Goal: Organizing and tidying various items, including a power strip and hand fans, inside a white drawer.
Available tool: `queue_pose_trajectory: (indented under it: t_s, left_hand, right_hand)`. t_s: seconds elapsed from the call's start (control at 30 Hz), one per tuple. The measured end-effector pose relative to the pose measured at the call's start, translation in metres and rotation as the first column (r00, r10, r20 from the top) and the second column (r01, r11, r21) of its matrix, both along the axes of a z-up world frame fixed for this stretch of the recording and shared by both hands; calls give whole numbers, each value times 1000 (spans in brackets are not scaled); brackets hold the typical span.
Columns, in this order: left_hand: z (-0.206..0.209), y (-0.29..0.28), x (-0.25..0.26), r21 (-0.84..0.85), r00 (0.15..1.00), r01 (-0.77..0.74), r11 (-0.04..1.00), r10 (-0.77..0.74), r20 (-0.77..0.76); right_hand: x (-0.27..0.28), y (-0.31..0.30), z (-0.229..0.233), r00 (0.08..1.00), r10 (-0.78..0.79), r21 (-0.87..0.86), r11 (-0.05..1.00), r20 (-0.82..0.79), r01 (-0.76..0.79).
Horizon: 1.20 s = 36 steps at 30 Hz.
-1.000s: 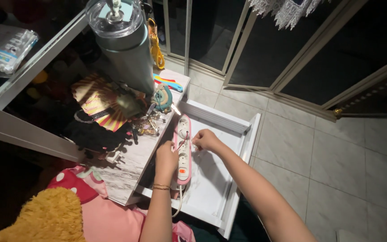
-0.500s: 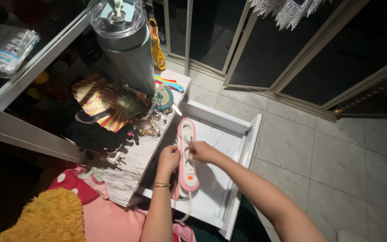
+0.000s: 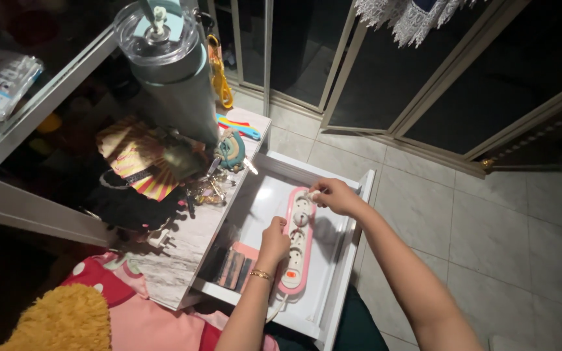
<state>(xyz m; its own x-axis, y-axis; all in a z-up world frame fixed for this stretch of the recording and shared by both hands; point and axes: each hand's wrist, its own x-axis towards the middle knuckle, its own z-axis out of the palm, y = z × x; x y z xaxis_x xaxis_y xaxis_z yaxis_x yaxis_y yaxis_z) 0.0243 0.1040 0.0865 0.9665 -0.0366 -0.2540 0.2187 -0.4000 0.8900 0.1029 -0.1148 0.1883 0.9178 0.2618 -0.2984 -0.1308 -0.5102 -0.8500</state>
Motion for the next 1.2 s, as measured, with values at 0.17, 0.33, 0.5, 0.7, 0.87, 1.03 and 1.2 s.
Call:
queue_pose_trajectory:
  t_s: [0.17, 0.33, 0.5, 0.7, 0.87, 1.03, 1.2]
  left_hand:
    - [-8, -16, -4, -112, 998, 64, 992, -64, 9]
    - [-24, -36, -15, -127, 981, 135, 983, -151, -121]
    - [-18, -18, -17, 126, 881, 422, 898, -373, -291]
    - [17, -10, -27, 166, 803, 567, 807, -497, -331]
    - [-17, -24, -32, 192, 816, 573, 796, -533, -226]
    - [-39, -31, -30, 221, 877, 481, 849, -465, -121]
    - [-37, -30, -26, 147, 913, 407, 901, -396, -103]
  right_hand:
    - [5, 5, -11, 989, -140, 77, 988, 37, 137]
    - [14, -5, -46, 968, -250, 373, 901, 36, 219]
    - [10, -7, -32, 946, -325, 421, 860, 18, 287]
    - [16, -12, -44, 944, -329, 485, 831, 34, 272]
    - [21, -14, -51, 941, -338, 497, 819, 16, 286]
    - [15, -7, -41, 935, -354, 507, 806, 0, 305]
    - [16, -8, -45, 948, -317, 480, 836, 24, 267]
